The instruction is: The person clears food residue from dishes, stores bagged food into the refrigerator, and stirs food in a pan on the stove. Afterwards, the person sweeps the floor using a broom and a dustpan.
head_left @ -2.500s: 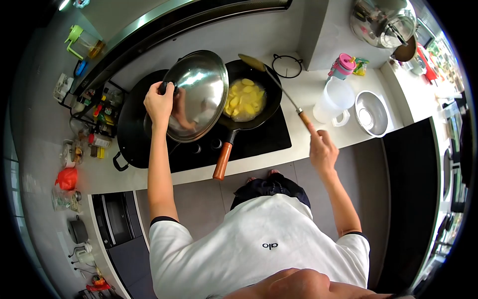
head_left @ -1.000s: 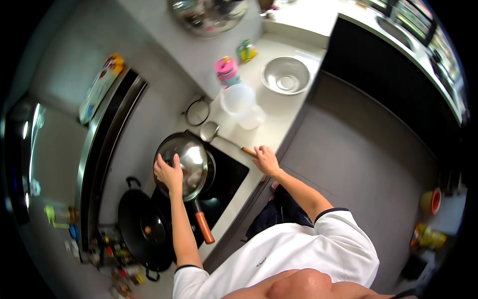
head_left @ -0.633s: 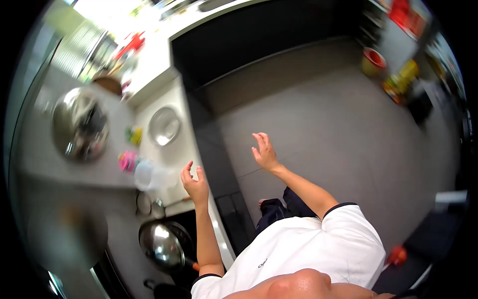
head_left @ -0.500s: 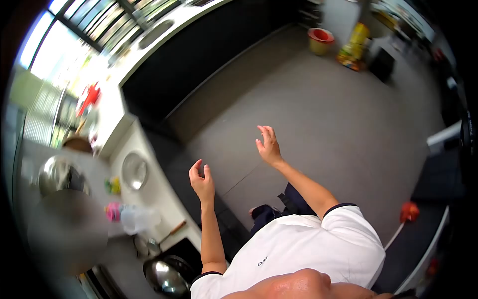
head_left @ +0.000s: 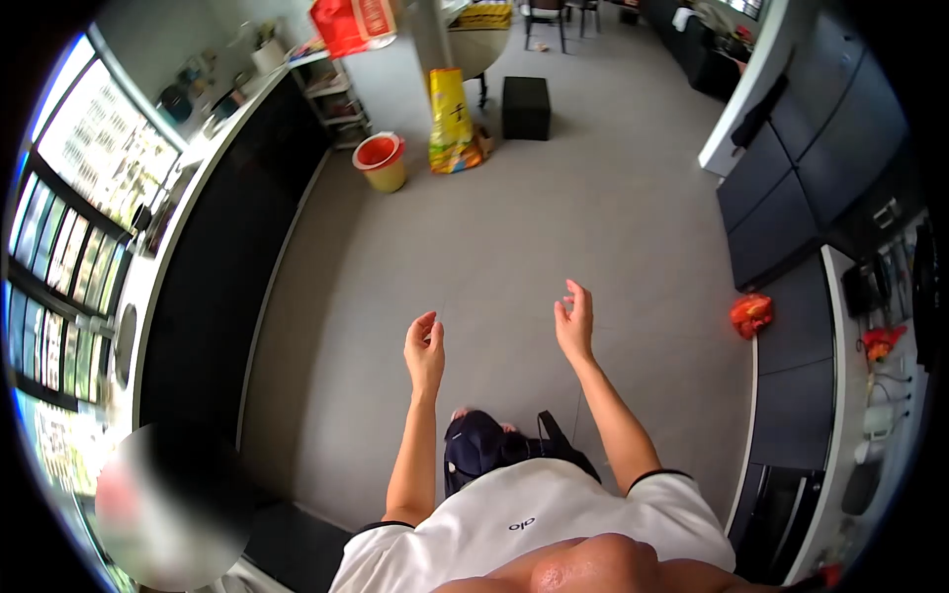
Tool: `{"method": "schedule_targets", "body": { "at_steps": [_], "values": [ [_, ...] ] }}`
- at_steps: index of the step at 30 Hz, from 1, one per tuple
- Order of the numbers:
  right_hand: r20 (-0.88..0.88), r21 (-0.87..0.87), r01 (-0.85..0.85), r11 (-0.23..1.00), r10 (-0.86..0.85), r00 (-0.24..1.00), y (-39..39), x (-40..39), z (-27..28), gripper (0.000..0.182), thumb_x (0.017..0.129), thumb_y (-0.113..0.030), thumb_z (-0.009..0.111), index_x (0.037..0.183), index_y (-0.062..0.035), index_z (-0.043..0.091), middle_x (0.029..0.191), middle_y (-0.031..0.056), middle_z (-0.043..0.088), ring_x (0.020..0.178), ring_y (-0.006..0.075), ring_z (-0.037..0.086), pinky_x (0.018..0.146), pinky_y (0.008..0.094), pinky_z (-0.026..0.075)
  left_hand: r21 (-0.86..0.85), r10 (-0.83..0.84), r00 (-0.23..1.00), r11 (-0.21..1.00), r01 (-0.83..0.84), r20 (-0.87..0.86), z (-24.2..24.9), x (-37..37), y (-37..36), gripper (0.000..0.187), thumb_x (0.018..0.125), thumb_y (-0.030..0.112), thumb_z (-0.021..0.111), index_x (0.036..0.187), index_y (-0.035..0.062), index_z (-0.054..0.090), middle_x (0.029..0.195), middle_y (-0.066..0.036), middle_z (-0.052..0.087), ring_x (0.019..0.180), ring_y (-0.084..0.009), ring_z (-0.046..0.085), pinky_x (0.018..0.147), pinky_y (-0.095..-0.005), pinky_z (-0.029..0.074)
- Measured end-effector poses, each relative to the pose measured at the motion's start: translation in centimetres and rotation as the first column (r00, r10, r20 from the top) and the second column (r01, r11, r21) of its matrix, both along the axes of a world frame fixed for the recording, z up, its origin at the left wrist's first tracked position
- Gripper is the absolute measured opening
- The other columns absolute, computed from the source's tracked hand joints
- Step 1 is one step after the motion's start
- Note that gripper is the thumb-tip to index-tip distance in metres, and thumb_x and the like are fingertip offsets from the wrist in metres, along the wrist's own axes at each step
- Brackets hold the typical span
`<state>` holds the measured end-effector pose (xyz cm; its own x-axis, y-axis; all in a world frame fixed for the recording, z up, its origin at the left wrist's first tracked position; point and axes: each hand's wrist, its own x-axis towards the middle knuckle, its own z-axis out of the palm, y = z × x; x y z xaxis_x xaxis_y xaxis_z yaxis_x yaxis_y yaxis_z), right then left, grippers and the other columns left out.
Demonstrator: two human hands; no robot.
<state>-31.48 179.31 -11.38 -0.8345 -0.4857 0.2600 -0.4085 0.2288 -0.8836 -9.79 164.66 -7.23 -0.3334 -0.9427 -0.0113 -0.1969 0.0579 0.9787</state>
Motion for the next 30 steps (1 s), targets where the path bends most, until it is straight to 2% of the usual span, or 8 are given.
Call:
{"method": "schedule_targets", "body": {
  "at_steps": [3, 9, 11, 15, 18, 23, 26, 30],
  "values": [
    [0.024, -0.019, 0.176, 0.984, -0.176, 0.984, 0.3, -9.5, -0.3, 0.043, 0.084, -0.001, 0.056, 0.125, -0.0078, 0.044, 0.119, 0.0096, 0.046, 0.095, 0.0190, 0.052, 0.071, 0.0298, 0.050, -0.008, -0.131, 0.991, 0.991, 0.131, 0.014, -1.4, -10.6, -4.1, 0.026, 0.088, 0.017, 0.058, 0.111, 0.0032, 0.060, 0.105, -0.008, 0.062, 0.093, -0.0158, 0.059, 0.077, -0.0288, 0.047],
    [0.046, -0.022, 0.411, 0.912, -0.409, 0.911, -3.4, -30.0, -1.4, 0.041, 0.085, -0.002, 0.053, 0.125, -0.0076, 0.045, 0.119, 0.0104, 0.046, 0.095, 0.0184, 0.052, 0.075, 0.0313, 0.049, 0.002, -0.261, 0.964, 0.965, 0.262, 0.044, -1.9, -33.0, -13.9, 0.026, 0.088, 0.015, 0.057, 0.109, -0.0008, 0.060, 0.095, -0.007, 0.064, 0.088, -0.0143, 0.060, 0.080, -0.0271, 0.047],
    [0.070, -0.037, 0.480, 0.876, -0.477, 0.876, -5.4, -36.8, -1.3, 0.041, 0.086, -0.002, 0.052, 0.126, -0.0077, 0.045, 0.119, 0.0097, 0.046, 0.095, 0.0182, 0.051, 0.076, 0.0330, 0.048, -0.075, -0.303, 0.951, 0.949, 0.308, 0.061, -2.6, -40.7, -17.6, 0.026, 0.088, 0.015, 0.057, 0.107, -0.0007, 0.061, 0.095, -0.010, 0.066, 0.089, -0.0161, 0.062, 0.078, -0.0292, 0.048],
    [0.142, 0.008, 0.553, 0.833, -0.548, 0.824, -8.4, -48.7, 2.4, 0.040, 0.086, -0.001, 0.052, 0.125, -0.0074, 0.046, 0.118, 0.0090, 0.046, 0.095, 0.0179, 0.050, 0.077, 0.0321, 0.047, -0.043, -0.382, 0.923, 0.923, 0.384, 0.038, 0.9, -56.1, -22.4, 0.025, 0.087, 0.016, 0.057, 0.106, 0.0007, 0.062, 0.097, -0.010, 0.066, 0.089, -0.0178, 0.062, 0.078, -0.0318, 0.049],
    [0.151, -0.082, 0.616, 0.783, -0.602, 0.784, -8.1, -58.4, 0.8, 0.039, 0.086, -0.002, 0.052, 0.124, -0.0076, 0.046, 0.118, 0.0088, 0.046, 0.096, 0.0178, 0.050, 0.078, 0.0321, 0.047, -0.075, -0.442, 0.895, 0.892, 0.446, 0.064, 1.7, -66.9, -25.0, 0.025, 0.087, 0.016, 0.056, 0.106, 0.0010, 0.062, 0.098, -0.010, 0.066, 0.090, -0.0182, 0.062, 0.079, -0.0318, 0.049],
    [0.189, -0.032, 0.757, 0.652, -0.740, 0.646, -9.3, -74.7, -0.4, 0.036, 0.087, -0.003, 0.052, 0.123, -0.0058, 0.047, 0.117, 0.0106, 0.047, 0.096, 0.0191, 0.052, 0.081, 0.0325, 0.047, -0.010, -0.529, 0.845, 0.847, 0.531, 0.078, 0.1, -85.9, -29.0, 0.027, 0.087, 0.017, 0.056, 0.109, 0.0002, 0.061, 0.101, -0.011, 0.065, 0.091, -0.0177, 0.061, 0.080, -0.0304, 0.048],
    [0.120, -0.073, 0.744, 0.664, -0.735, 0.668, -10.6, -86.7, -3.6, 0.038, 0.087, -0.003, 0.052, 0.124, -0.0050, 0.047, 0.119, 0.0097, 0.049, 0.104, 0.0187, 0.051, 0.087, 0.0322, 0.043, -0.022, -0.525, 0.849, 0.850, 0.527, 0.054, -1.5, -97.5, -31.7, 0.027, 0.088, 0.018, 0.057, 0.108, 0.0006, 0.061, 0.098, -0.007, 0.065, 0.091, -0.0139, 0.059, 0.080, -0.0272, 0.046],
    [0.145, -0.036, 0.724, 0.688, -0.714, 0.685, -15.4, -101.8, -2.2, 0.038, 0.085, -0.003, 0.053, 0.123, -0.0041, 0.047, 0.118, 0.0110, 0.050, 0.103, 0.0199, 0.052, 0.086, 0.0324, 0.044, -0.006, -0.523, 0.852, 0.853, 0.523, -0.019, -0.4, -111.4, -35.4, 0.027, 0.088, 0.015, 0.057, 0.109, -0.0012, 0.060, 0.098, -0.005, 0.063, 0.090, -0.0115, 0.058, 0.080, -0.0241, 0.044]
  ]
}}
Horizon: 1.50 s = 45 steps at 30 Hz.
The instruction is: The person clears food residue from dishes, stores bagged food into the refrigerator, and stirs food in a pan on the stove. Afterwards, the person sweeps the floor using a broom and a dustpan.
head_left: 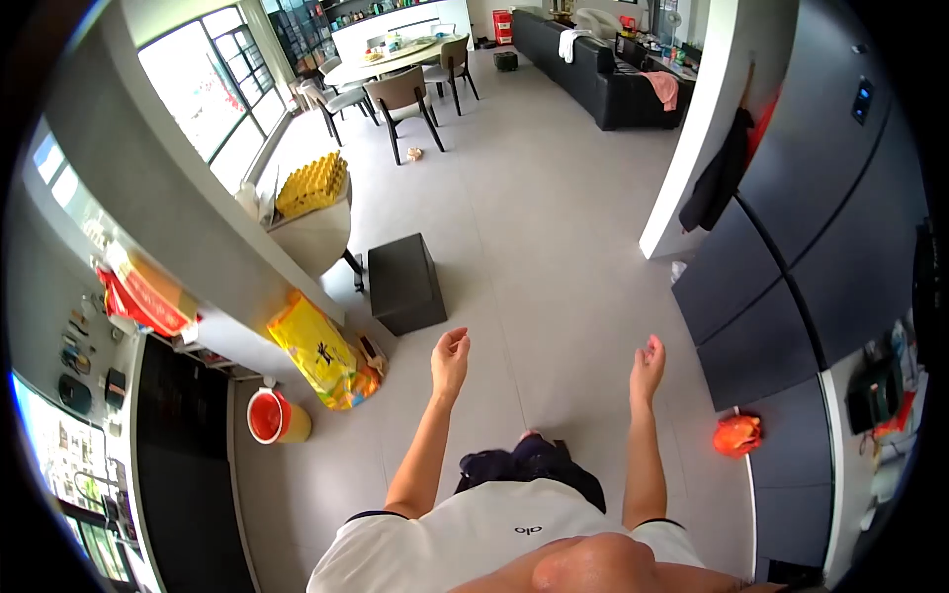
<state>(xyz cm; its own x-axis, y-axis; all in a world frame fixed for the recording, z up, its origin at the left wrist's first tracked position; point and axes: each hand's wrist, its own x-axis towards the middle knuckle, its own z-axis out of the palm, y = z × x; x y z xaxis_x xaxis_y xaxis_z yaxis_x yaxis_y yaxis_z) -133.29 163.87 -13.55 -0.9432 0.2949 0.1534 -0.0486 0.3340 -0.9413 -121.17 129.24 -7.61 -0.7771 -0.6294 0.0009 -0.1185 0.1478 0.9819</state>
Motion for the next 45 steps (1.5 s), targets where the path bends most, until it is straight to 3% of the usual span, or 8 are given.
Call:
{"method": "schedule_targets", "body": {
  "at_steps": [8, 15, 18, 25, 31, 37, 40, 45],
  "values": [
    [-0.087, -0.052, -0.104, 0.993, 0.099, 0.991, -10.3, -30.1, 2.4, 0.038, 0.083, -0.005, 0.055, 0.120, -0.0048, 0.049, 0.115, 0.0115, 0.051, 0.094, 0.0196, 0.053, 0.082, 0.0328, 0.046, 0.006, 0.087, 0.995, 0.996, -0.086, -0.058, 0.2, -27.0, -7.9, 0.026, 0.089, 0.017, 0.056, 0.109, -0.0002, 0.060, 0.098, -0.005, 0.063, 0.088, -0.0119, 0.058, 0.079, -0.0254, 0.045],
    [-0.034, -0.128, 0.071, 0.989, -0.076, 0.996, -12.2, -55.1, 0.4, 0.039, 0.082, -0.004, 0.054, 0.121, -0.0034, 0.050, 0.114, 0.0108, 0.051, 0.094, 0.0196, 0.052, 0.084, 0.0329, 0.045, -0.066, -0.019, 1.000, 0.998, 0.018, -0.016, -1.7, -56.6, -13.6, 0.025, 0.088, 0.016, 0.056, 0.107, 0.0001, 0.062, 0.093, -0.008, 0.066, 0.085, -0.0133, 0.061, 0.076, -0.0264, 0.047],
    [-0.095, -0.009, 0.149, 0.989, -0.149, 0.984, -10.2, -63.9, 2.1, 0.039, 0.082, -0.004, 0.055, 0.121, -0.0026, 0.050, 0.113, 0.0113, 0.053, 0.094, 0.0200, 0.052, 0.084, 0.0331, 0.045, -0.061, -0.121, 0.993, 0.991, 0.120, -0.010, 1.6, -69.2, -12.8, 0.027, 0.089, 0.017, 0.055, 0.108, -0.0008, 0.061, 0.090, -0.007, 0.065, 0.082, -0.0129, 0.060, 0.075, -0.0258, 0.047],
    [-0.098, -0.065, 0.393, 0.917, -0.398, 0.912, -3.4, -84.7, -2.5, 0.035, 0.083, -0.005, 0.055, 0.118, -0.0022, 0.052, 0.111, 0.0123, 0.056, 0.095, 0.0195, 0.055, 0.083, 0.0310, 0.045, -0.062, -0.314, 0.949, 0.947, 0.315, 0.025, 1.8, -97.5, -9.8, 0.027, 0.089, 0.018, 0.055, 0.110, 0.0008, 0.060, 0.097, -0.007, 0.064, 0.087, -0.0130, 0.059, 0.078, -0.0264, 0.046],
    [-0.058, -0.180, 0.366, 0.913, -0.381, 0.923, -1.8, -107.0, -1.4, 0.036, 0.082, -0.002, 0.054, 0.118, -0.0011, 0.052, 0.112, 0.0132, 0.058, 0.098, 0.0202, 0.057, 0.086, 0.0325, 0.046, -0.018, -0.337, 0.941, 0.941, 0.337, 0.035, 1.0, -120.2, -6.5, 0.028, 0.089, 0.018, 0.056, 0.111, 0.0012, 0.060, 0.095, -0.006, 0.063, 0.087, -0.0123, 0.057, 0.076, -0.0260, 0.045],
    [0.003, -0.114, 0.294, 0.949, -0.296, 0.955, -1.6, -128.0, 5.0, 0.034, 0.088, -0.001, 0.052, 0.121, -0.0034, 0.049, 0.120, 0.0123, 0.054, 0.111, 0.0211, 0.054, 0.094, 0.0309, 0.043, 0.048, -0.395, 0.919, 0.918, 0.394, 0.012, 1.8, -140.4, -4.0, 0.030, 0.089, 0.020, 0.056, 0.112, 0.0001, 0.059, 0.099, -0.005, 0.063, 0.092, -0.0134, 0.059, 0.076, -0.0254, 0.044],
    [-0.022, -0.116, 0.300, 0.947, -0.304, 0.952, 0.9, -138.9, 4.6, 0.032, 0.089, -0.003, 0.052, 0.121, -0.0038, 0.049, 0.120, 0.0128, 0.053, 0.111, 0.0214, 0.054, 0.094, 0.0310, 0.043, 0.073, -0.374, 0.927, 0.924, 0.375, -0.026, 1.7, -151.2, -0.7, 0.024, 0.089, 0.013, 0.055, 0.107, -0.0019, 0.060, 0.089, -0.003, 0.061, 0.081, -0.0085, 0.055, 0.074, -0.0226, 0.044],
    [-0.034, -0.135, 0.432, 0.892, -0.440, 0.897, 6.8, -154.2, 0.5, 0.033, 0.089, -0.003, 0.052, 0.122, -0.0041, 0.048, 0.119, 0.0120, 0.054, 0.112, 0.0204, 0.052, 0.092, 0.0309, 0.043, 0.057, -0.469, 0.883, 0.882, 0.468, 0.014, 0.1, -170.8, 4.7, 0.025, 0.088, 0.013, 0.056, 0.107, -0.0019, 0.060, 0.092, -0.005, 0.063, 0.084, -0.0106, 0.057, 0.077, -0.0245, 0.045]
  ]
}}
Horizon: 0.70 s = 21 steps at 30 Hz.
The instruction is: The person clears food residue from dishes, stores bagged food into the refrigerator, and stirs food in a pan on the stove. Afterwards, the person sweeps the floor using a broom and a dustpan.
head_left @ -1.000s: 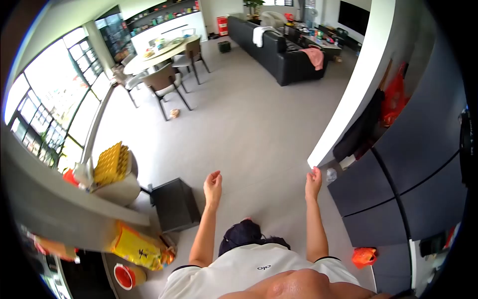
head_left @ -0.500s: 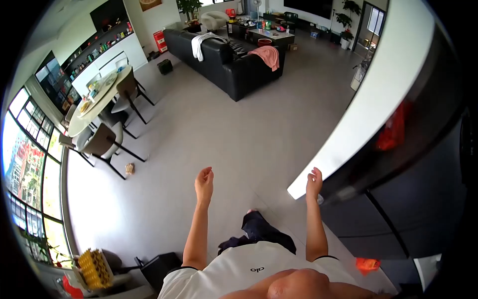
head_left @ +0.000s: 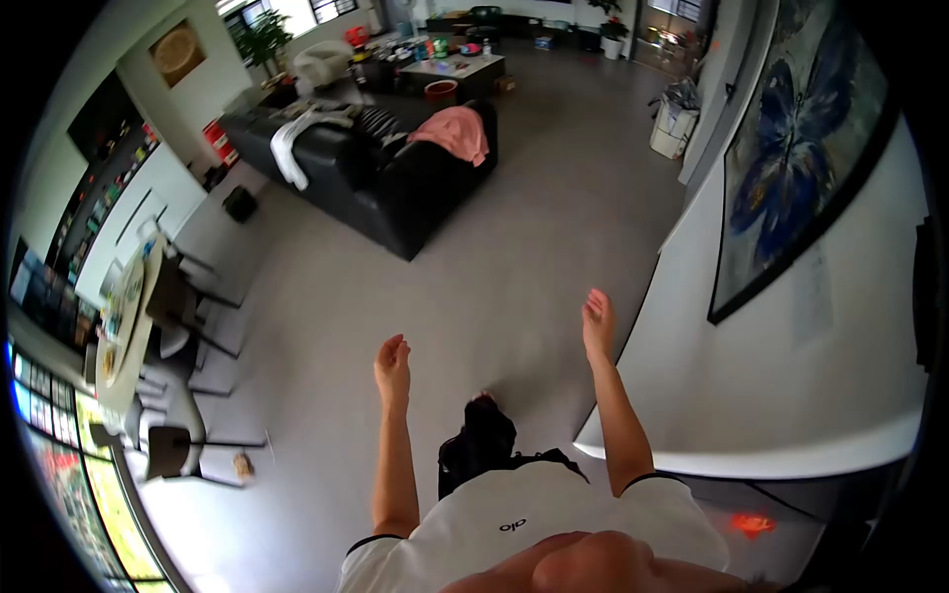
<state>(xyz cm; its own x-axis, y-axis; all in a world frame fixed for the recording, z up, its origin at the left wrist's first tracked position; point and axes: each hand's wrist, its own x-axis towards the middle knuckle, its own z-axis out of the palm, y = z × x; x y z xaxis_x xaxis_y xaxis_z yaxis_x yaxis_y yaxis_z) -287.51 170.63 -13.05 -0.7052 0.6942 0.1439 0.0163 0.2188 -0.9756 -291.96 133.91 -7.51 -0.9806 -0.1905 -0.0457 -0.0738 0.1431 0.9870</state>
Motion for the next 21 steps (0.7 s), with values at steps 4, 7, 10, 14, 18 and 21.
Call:
{"method": "schedule_targets", "body": {
  "at_steps": [4, 7, 10, 14, 18, 21],
  "values": [
    [0.081, 0.001, 0.151, 0.989, -0.150, 0.985, 7.3, -9.3, -0.5, 0.036, 0.086, -0.004, 0.053, 0.122, -0.0048, 0.048, 0.119, 0.0123, 0.055, 0.108, 0.0218, 0.054, 0.093, 0.0325, 0.043, 0.005, -0.125, 0.992, 0.992, 0.125, 0.003, 0.9, -15.9, 7.4, 0.025, 0.088, 0.015, 0.056, 0.107, -0.0021, 0.060, 0.090, -0.005, 0.063, 0.083, -0.0107, 0.056, 0.077, -0.0245, 0.044],
    [0.015, -0.084, 0.274, 0.958, -0.274, 0.962, 12.9, -14.0, -0.4, 0.038, 0.085, -0.005, 0.055, 0.122, -0.0047, 0.049, 0.117, 0.0123, 0.057, 0.107, 0.0228, 0.056, 0.093, 0.0332, 0.043, -0.002, -0.274, 0.962, 0.962, 0.274, 0.007, 0.7, -26.2, 13.7, 0.026, 0.089, 0.017, 0.056, 0.109, 0.0013, 0.060, 0.092, -0.003, 0.063, 0.086, -0.0113, 0.058, 0.074, -0.0247, 0.044],
    [0.058, 0.005, 0.419, 0.908, -0.418, 0.906, 19.3, -17.7, -1.9, 0.037, 0.083, -0.005, 0.055, 0.120, -0.0036, 0.051, 0.116, 0.0127, 0.058, 0.106, 0.0230, 0.057, 0.092, 0.0329, 0.044, -0.025, -0.423, 0.906, 0.906, 0.423, -0.010, -1.4, -36.0, 20.5, 0.025, 0.089, 0.018, 0.056, 0.109, 0.0035, 0.060, 0.093, -0.001, 0.063, 0.086, -0.0105, 0.059, 0.072, -0.0240, 0.043],
    [0.180, 0.041, 0.545, 0.837, -0.543, 0.820, 27.5, -24.4, -4.3, 0.034, 0.086, -0.008, 0.050, 0.120, -0.0042, 0.052, 0.113, 0.0105, 0.057, 0.103, 0.0192, 0.055, 0.087, 0.0294, 0.045, 0.016, -0.489, 0.871, 0.872, 0.489, 0.036, -4.0, -48.4, 30.3, 0.025, 0.089, 0.016, 0.057, 0.108, -0.0004, 0.060, 0.090, -0.002, 0.062, 0.083, -0.0097, 0.057, 0.073, -0.0232, 0.044],
    [0.279, 0.134, 0.590, 0.796, -0.602, 0.748, 37.1, -35.3, -6.3, 0.035, 0.085, -0.008, 0.050, 0.119, -0.0026, 0.053, 0.114, 0.0112, 0.058, 0.108, 0.0196, 0.055, 0.091, 0.0306, 0.043, 0.077, -0.483, 0.872, 0.875, 0.478, 0.077, -4.1, -59.8, 39.6, 0.022, 0.090, 0.016, 0.056, 0.106, 0.0030, 0.061, 0.090, 0.001, 0.062, 0.083, -0.0084, 0.059, 0.069, -0.0217, 0.042],
    [0.037, 0.065, 0.528, 0.847, -0.531, 0.847, 43.1, -45.2, -6.5, 0.034, 0.084, -0.001, 0.052, 0.117, -0.0005, 0.052, 0.118, 0.0139, 0.057, 0.105, 0.0219, 0.057, 0.091, 0.0331, 0.045, 0.084, -0.541, 0.840, 0.839, 0.537, 0.032, -3.2, -68.6, 44.9, 0.022, 0.090, 0.016, 0.056, 0.107, 0.0027, 0.060, 0.089, 0.001, 0.063, 0.082, -0.0083, 0.059, 0.069, -0.0214, 0.042]
  ]
}}
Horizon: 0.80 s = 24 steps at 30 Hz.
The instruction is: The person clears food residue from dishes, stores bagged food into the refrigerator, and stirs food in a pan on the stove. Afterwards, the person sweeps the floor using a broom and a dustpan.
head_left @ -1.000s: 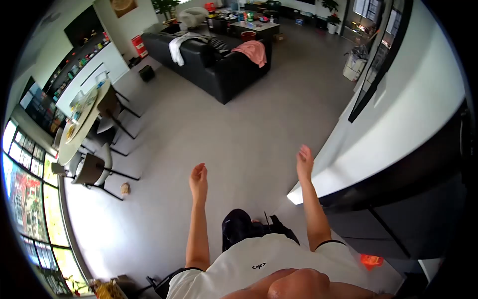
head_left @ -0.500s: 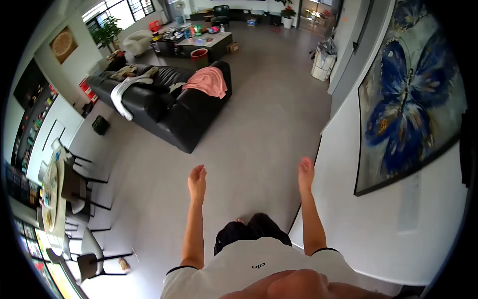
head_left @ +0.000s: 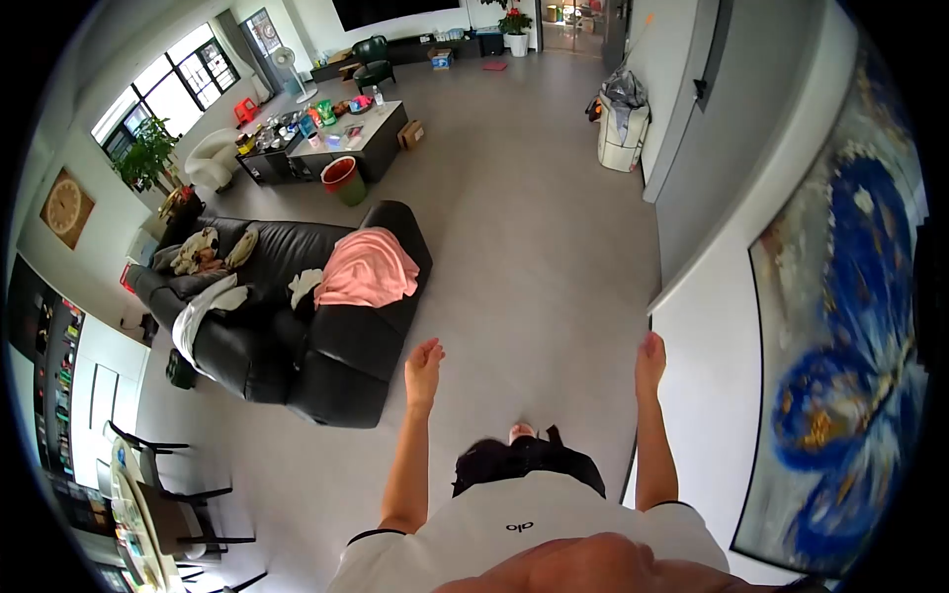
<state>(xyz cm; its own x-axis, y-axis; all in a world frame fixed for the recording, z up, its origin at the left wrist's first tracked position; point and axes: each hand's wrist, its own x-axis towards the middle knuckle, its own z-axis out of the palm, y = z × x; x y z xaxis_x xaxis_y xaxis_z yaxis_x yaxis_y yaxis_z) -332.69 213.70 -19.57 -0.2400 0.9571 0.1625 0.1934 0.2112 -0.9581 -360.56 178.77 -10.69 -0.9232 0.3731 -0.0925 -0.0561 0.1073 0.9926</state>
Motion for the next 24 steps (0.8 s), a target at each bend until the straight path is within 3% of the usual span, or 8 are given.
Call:
{"method": "schedule_targets", "body": {
  "at_steps": [1, 4, 5, 8, 12, 16, 20, 24],
  "values": [
    [0.096, -0.043, -0.015, 0.999, 0.019, 0.995, 1.7, -4.1, 2.0, 0.034, 0.085, -0.001, 0.052, 0.119, -0.0015, 0.051, 0.117, 0.0133, 0.057, 0.103, 0.0212, 0.057, 0.089, 0.0334, 0.045, 0.041, 0.012, 0.999, 0.999, -0.010, -0.045, -0.1, -3.3, 2.0, 0.025, 0.089, 0.015, 0.057, 0.106, -0.0023, 0.060, 0.085, -0.002, 0.062, 0.080, -0.0089, 0.059, 0.066, -0.0214, 0.044],
    [0.012, -0.001, -0.130, 0.992, 0.130, 0.991, 7.6, -14.9, 1.6, 0.034, 0.085, -0.003, 0.053, 0.119, -0.0036, 0.051, 0.114, 0.0123, 0.058, 0.099, 0.0201, 0.057, 0.088, 0.0331, 0.046, 0.005, 0.083, 0.996, 0.997, -0.083, -0.019, -0.4, -11.5, 6.8, 0.025, 0.089, 0.015, 0.056, 0.106, -0.0025, 0.060, 0.085, -0.001, 0.061, 0.079, -0.0084, 0.058, 0.066, -0.0215, 0.044],
    [0.100, 0.045, -0.155, 0.987, 0.150, 0.984, 9.2, -18.6, 2.2, 0.031, 0.086, -0.004, 0.053, 0.117, -0.0053, 0.052, 0.113, 0.0112, 0.058, 0.100, 0.0191, 0.057, 0.088, 0.0324, 0.045, 0.039, 0.082, 0.997, 0.996, -0.081, -0.015, -0.5, -14.6, 8.5, 0.024, 0.088, 0.013, 0.057, 0.106, -0.0024, 0.059, 0.085, -0.001, 0.061, 0.078, -0.0087, 0.058, 0.067, -0.0215, 0.044],
    [-0.019, -0.009, -0.118, 0.993, 0.118, 0.993, 14.5, -29.7, 2.9, 0.027, 0.086, -0.005, 0.054, 0.113, -0.0054, 0.055, 0.109, 0.0101, 0.059, 0.099, 0.0184, 0.057, 0.088, 0.0322, 0.045, 0.055, 0.097, 0.994, 0.994, -0.100, 0.056, -3.5, -24.8, 14.6, 0.023, 0.088, 0.012, 0.057, 0.106, -0.0023, 0.059, 0.085, 0.000, 0.061, 0.079, -0.0092, 0.057, 0.070, -0.0212, 0.045],
    [0.001, -0.079, -0.055, 0.995, 0.055, 0.998, 23.4, -40.1, 0.9, 0.025, 0.087, -0.007, 0.055, 0.112, -0.0042, 0.057, 0.106, 0.0095, 0.061, 0.101, 0.0189, 0.057, 0.089, 0.0320, 0.045, 0.098, 0.039, 0.999, 0.994, -0.039, 0.006, -5.7, -38.7, 24.0, 0.023, 0.087, 0.012, 0.057, 0.106, -0.0023, 0.058, 0.085, -0.001, 0.060, 0.079, -0.0088, 0.056, 0.074, -0.0222, 0.046],
    [0.014, -0.123, 0.059, 0.991, -0.057, 0.998, 33.4, -47.0, -0.5, 0.025, 0.087, -0.008, 0.055, 0.112, -0.0033, 0.058, 0.104, 0.0090, 0.062, 0.101, 0.0188, 0.058, 0.089, 0.0318, 0.044, -0.030, -0.016, 0.999, 0.999, 0.015, -0.052, -1.2, -49.1, 35.8, 0.026, 0.089, 0.016, 0.055, 0.106, -0.0021, 0.060, 0.087, -0.003, 0.063, 0.081, -0.0094, 0.058, 0.074, -0.0242, 0.046],
    [0.023, -0.054, 0.078, 0.996, -0.076, 0.997, 44.5, -51.6, -3.3, 0.030, 0.087, -0.011, 0.054, 0.117, -0.0105, 0.054, 0.111, 0.0008, 0.055, 0.093, 0.0102, 0.052, 0.072, 0.0270, 0.044, -0.064, -0.129, 0.988, 0.990, 0.124, -0.086, -2.3, -58.8, 49.0, 0.026, 0.088, 0.017, 0.056, 0.108, 0.0011, 0.062, 0.087, -0.005, 0.065, 0.082, -0.0099, 0.059, 0.074, -0.0248, 0.046],
    [0.062, -0.147, 0.185, 0.972, -0.178, 0.982, 53.5, -55.3, -2.6, 0.028, 0.088, -0.012, 0.053, 0.116, -0.0106, 0.055, 0.108, 0.0005, 0.056, 0.094, 0.0101, 0.052, 0.072, 0.0283, 0.044, -0.074, -0.209, 0.978, 0.975, 0.210, 0.013, -2.3, -65.7, 61.5, 0.027, 0.089, 0.017, 0.056, 0.109, 0.0001, 0.060, 0.089, -0.004, 0.065, 0.083, -0.0104, 0.060, 0.075, -0.0247, 0.046]
  ]
}}
